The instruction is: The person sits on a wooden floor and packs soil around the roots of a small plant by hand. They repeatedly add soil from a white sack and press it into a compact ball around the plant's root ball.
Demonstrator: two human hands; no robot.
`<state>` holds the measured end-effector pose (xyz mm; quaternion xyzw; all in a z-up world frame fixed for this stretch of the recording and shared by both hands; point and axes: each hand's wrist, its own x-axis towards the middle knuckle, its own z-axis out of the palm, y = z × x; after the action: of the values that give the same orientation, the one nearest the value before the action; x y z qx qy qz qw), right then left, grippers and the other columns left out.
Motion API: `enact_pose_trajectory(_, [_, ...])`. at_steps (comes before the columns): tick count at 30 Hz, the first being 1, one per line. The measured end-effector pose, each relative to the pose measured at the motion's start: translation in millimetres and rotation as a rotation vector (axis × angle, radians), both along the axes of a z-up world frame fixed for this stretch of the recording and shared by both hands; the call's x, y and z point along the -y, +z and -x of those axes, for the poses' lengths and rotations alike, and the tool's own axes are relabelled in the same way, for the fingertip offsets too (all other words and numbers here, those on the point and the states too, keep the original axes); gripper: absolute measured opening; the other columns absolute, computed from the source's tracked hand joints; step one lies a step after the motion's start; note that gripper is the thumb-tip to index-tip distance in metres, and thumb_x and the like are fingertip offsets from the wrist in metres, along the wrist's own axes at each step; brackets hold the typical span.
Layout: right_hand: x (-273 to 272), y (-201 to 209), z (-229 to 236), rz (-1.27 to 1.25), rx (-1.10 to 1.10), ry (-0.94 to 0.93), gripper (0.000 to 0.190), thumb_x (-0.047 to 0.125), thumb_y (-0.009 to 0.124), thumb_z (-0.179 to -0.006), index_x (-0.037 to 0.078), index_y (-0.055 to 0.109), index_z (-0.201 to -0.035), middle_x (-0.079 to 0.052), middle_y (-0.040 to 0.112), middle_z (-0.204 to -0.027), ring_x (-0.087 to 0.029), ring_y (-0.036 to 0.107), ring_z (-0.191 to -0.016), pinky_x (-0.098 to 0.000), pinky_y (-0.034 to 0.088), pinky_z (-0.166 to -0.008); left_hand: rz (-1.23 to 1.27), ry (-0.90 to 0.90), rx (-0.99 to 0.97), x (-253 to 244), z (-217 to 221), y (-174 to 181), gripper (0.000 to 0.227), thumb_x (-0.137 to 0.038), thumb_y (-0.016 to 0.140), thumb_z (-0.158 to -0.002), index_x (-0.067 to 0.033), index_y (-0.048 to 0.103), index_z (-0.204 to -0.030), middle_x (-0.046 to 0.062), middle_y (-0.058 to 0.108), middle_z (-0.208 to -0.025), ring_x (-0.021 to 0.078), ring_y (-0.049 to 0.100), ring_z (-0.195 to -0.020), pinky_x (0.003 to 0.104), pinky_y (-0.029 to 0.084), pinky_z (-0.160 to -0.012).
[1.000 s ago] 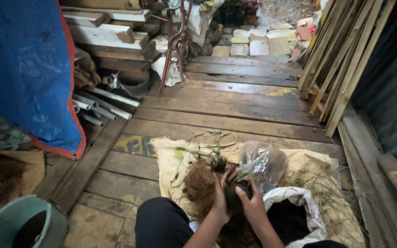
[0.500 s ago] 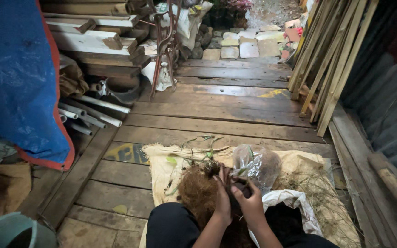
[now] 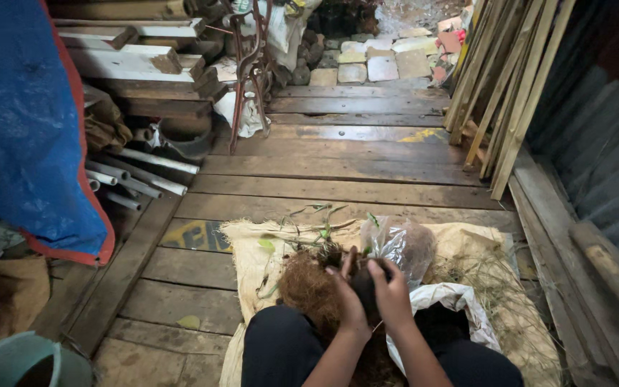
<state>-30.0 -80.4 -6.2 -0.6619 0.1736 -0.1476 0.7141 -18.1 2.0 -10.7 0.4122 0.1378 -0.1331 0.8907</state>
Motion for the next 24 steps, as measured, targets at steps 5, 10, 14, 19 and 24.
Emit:
enact_pose_trajectory(5, [19,4,-10,-0.136,-0.058,-0.006,0.044,0.035,0.067,-0.093,-0.001,0.070,-0.118,-0.010,0.073,-0.104,-0.017,0.068,-0.091,-0.0289,0.054,-0.081,0.085,-0.016,-0.036,16,3,1,0.087,-0.075,0.022,-0.093,-0.0129,0.061,-0.141,0.008,0.071,-0.129,0.0215,0.070,-0.116,0.036,0.055,-0.100])
enact_pose_trajectory(10, [29,11,-10,-0.195,-0.097,0.019,0.041,0.029,0.067,-0.093,0.000,0.071,-0.122,-0.012,0.073,-0.106,-0.018,0.068,-0.089,-0.0294,0.055,-0.079,0.004,-0.033,-0.053,22,5,11,0.079,-0.068,0.030,-0.098,-0.0086,0.064,-0.137,0.011,0.071,-0.123,0.0201,0.071,-0.108,0.035,0.058,-0.093])
enact_pose_trajectory(14, [27,19,-5,-0.260,-0.069,-0.013,0.044,0.026,0.066,-0.090,0.007,0.067,-0.130,-0.011,0.073,-0.109,-0.018,0.071,-0.090,-0.0309,0.057,-0.079,-0.030,-0.022,-0.078,23,6,23,0.064,-0.060,0.036,-0.099,-0.0130,0.058,-0.136,0.008,0.069,-0.122,0.0196,0.070,-0.108,0.035,0.058,-0.091])
enact_pose_trajectory(19, [21,25,-3,-0.245,-0.119,-0.037,0.047,0.027,0.065,-0.092,0.009,0.063,-0.135,-0.013,0.071,-0.111,-0.020,0.071,-0.090,-0.0311,0.058,-0.077,-0.111,-0.074,0.009,17,7,20,0.057,-0.054,0.041,-0.100,-0.0111,0.061,-0.131,0.008,0.067,-0.112,0.0176,0.070,-0.097,0.033,0.058,-0.084])
enact_pose_trajectory(24, [18,21,-3,-0.172,-0.079,-0.016,0.048,0.032,0.063,-0.093,0.008,0.064,-0.135,-0.012,0.069,-0.113,-0.018,0.068,-0.092,-0.0291,0.056,-0.078,-0.172,-0.109,0.061,10,0,-2,0.051,-0.049,0.048,-0.100,-0.0046,0.066,-0.117,0.007,0.067,-0.098,0.0157,0.069,-0.085,0.032,0.056,-0.075])
